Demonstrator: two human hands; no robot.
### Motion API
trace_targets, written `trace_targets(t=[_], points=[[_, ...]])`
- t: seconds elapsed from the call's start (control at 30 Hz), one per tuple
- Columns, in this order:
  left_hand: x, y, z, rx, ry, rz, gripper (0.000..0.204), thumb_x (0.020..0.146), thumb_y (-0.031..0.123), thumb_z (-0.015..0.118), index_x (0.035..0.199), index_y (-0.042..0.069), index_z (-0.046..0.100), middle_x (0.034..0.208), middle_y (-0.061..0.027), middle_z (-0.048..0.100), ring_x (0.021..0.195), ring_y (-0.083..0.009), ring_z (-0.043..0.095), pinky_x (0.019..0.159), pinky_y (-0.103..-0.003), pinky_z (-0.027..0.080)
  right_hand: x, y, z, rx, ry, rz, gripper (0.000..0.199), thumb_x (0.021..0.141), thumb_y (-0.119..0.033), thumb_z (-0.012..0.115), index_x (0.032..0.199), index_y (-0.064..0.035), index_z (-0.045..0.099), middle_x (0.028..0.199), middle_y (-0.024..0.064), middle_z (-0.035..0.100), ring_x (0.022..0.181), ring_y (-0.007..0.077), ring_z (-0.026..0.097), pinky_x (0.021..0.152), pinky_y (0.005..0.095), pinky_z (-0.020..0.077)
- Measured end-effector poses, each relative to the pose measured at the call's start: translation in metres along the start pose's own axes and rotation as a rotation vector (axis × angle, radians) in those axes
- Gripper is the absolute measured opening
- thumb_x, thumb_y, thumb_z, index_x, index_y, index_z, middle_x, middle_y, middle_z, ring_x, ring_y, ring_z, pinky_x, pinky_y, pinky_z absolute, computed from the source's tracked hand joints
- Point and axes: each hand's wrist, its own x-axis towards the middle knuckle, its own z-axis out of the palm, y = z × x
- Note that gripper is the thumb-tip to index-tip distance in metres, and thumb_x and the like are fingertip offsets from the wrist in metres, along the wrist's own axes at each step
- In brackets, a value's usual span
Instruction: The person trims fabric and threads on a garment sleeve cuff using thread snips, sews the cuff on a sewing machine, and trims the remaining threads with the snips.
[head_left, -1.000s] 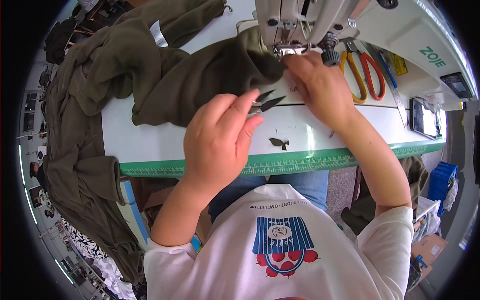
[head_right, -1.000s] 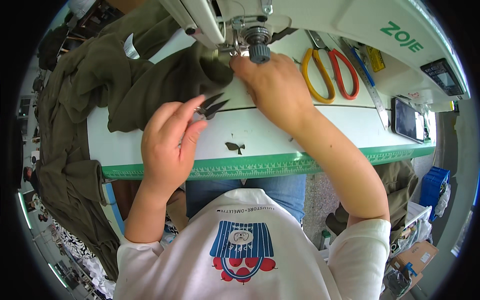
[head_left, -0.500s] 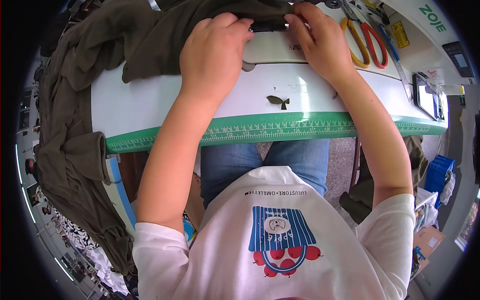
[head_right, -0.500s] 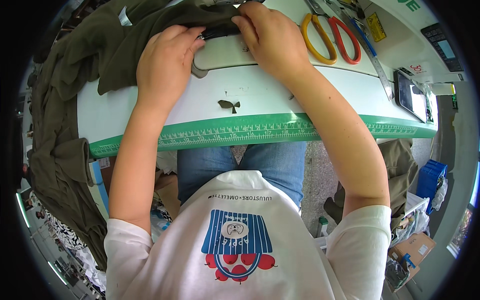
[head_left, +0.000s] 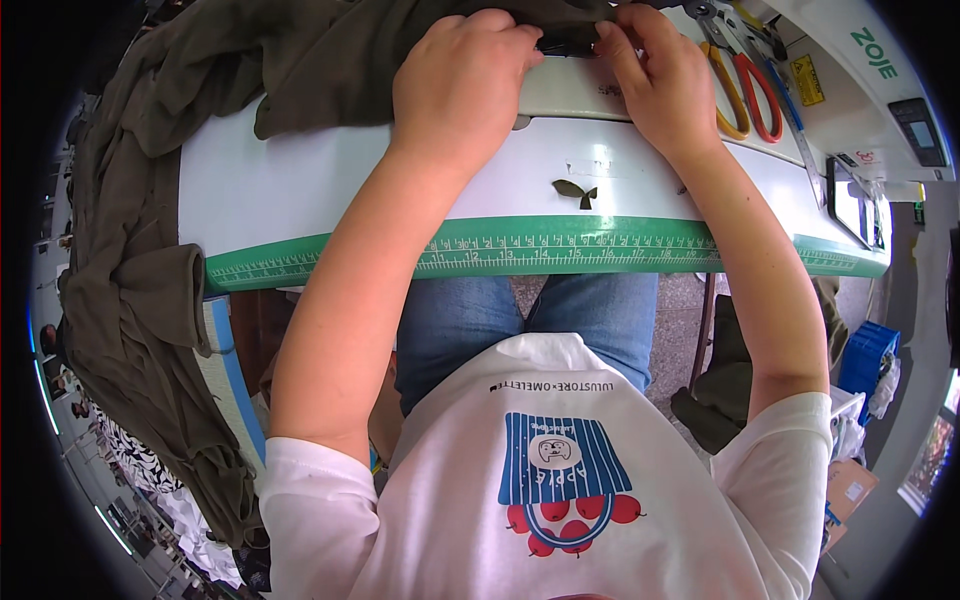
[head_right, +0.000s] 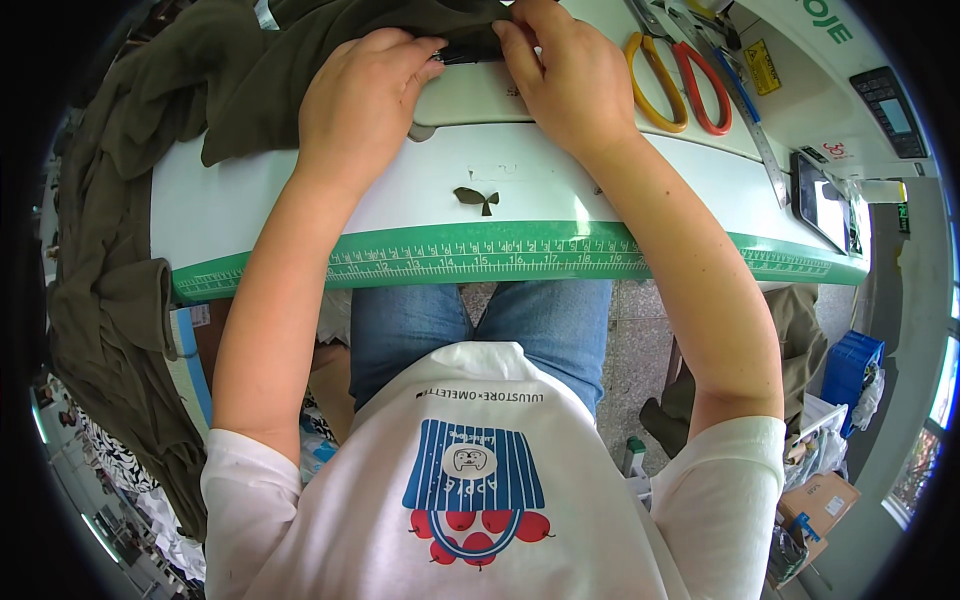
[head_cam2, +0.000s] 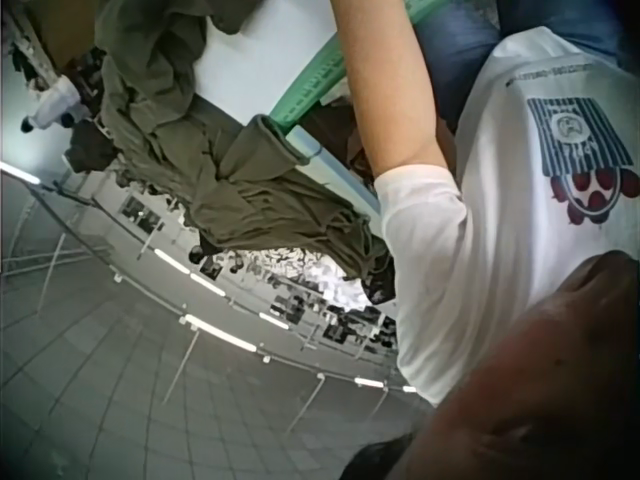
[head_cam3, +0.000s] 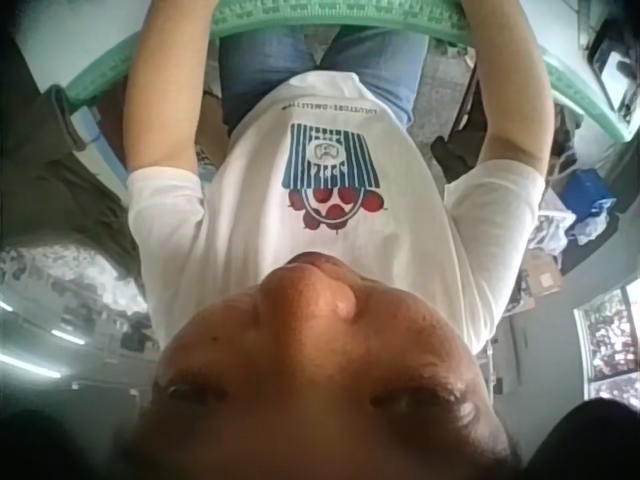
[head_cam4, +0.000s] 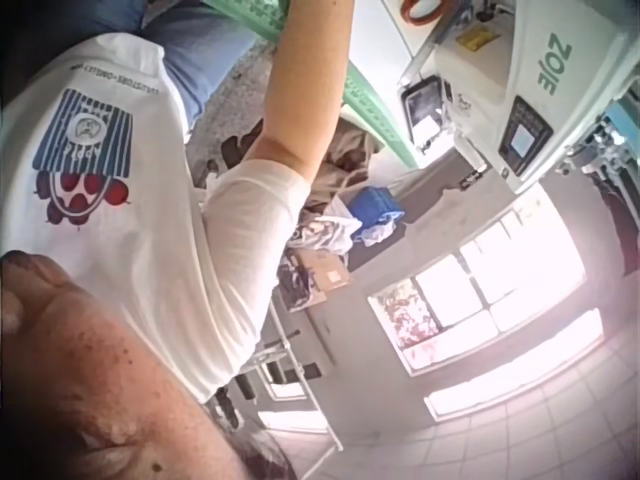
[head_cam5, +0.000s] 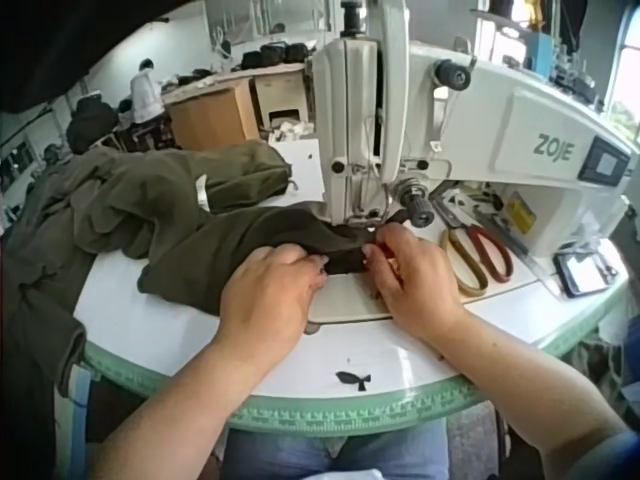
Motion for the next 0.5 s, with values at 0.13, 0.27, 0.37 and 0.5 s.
trace_targets(t=[0.13, 0.27, 0.37, 0.5], points=[[-0.0013, 0.0000, 0.0010, 0.026, -0.019, -0.006, 0.020, 0.084, 0.018, 0.064, 0.101, 0.011, 0.072, 0.087, -0.0052, 0.064, 0.083, -0.0285, 0.061, 0.074, -0.039, 0.049, 0.0006, -0.0027, -0.0017, 0.018, -0.010, 0.019, 0.013, 0.088, -0.013, 0.061, 0.091, 0.0002, 0.057, 0.071, 0.0204, 0.060, 0.064, 0.0385, 0.060, 0.056, 0.0428, 0.0456], [-0.0018, -0.0008, 0.0025, 0.016, 0.014, -0.002, 0.020, 0.084, 0.018, 0.064, 0.101, 0.010, 0.072, 0.088, -0.0054, 0.065, 0.083, -0.0288, 0.061, 0.074, -0.039, 0.049, 0.0004, -0.0056, -0.0026, 0.036, -0.011, 0.003, 0.013, 0.088, -0.012, 0.061, 0.090, 0.0006, 0.058, 0.071, 0.0200, 0.060, 0.063, 0.0377, 0.061, 0.056, 0.0417, 0.0459], [-0.0015, -0.0012, 0.0047, -0.002, 0.023, 0.002, 0.020, 0.084, 0.017, 0.064, 0.101, 0.010, 0.072, 0.089, -0.0058, 0.065, 0.083, -0.0292, 0.061, 0.074, -0.039, 0.049, 0.0002, -0.0039, -0.0026, 0.047, -0.003, -0.006, 0.013, 0.088, -0.012, 0.061, 0.090, 0.0007, 0.058, 0.072, 0.0201, 0.061, 0.063, 0.0379, 0.061, 0.056, 0.0415, 0.0462], [-0.0004, -0.0004, 0.0027, -0.021, 0.008, -0.003, 0.020, 0.084, 0.018, 0.064, 0.101, 0.010, 0.072, 0.088, -0.0063, 0.065, 0.082, -0.0299, 0.061, 0.073, -0.039, 0.049, -0.0007, 0.0018, 0.0010, 0.076, 0.020, 0.014, 0.013, 0.088, -0.012, 0.061, 0.090, 0.0008, 0.058, 0.073, 0.0204, 0.061, 0.064, 0.0382, 0.061, 0.056, 0.0414, 0.0467]])
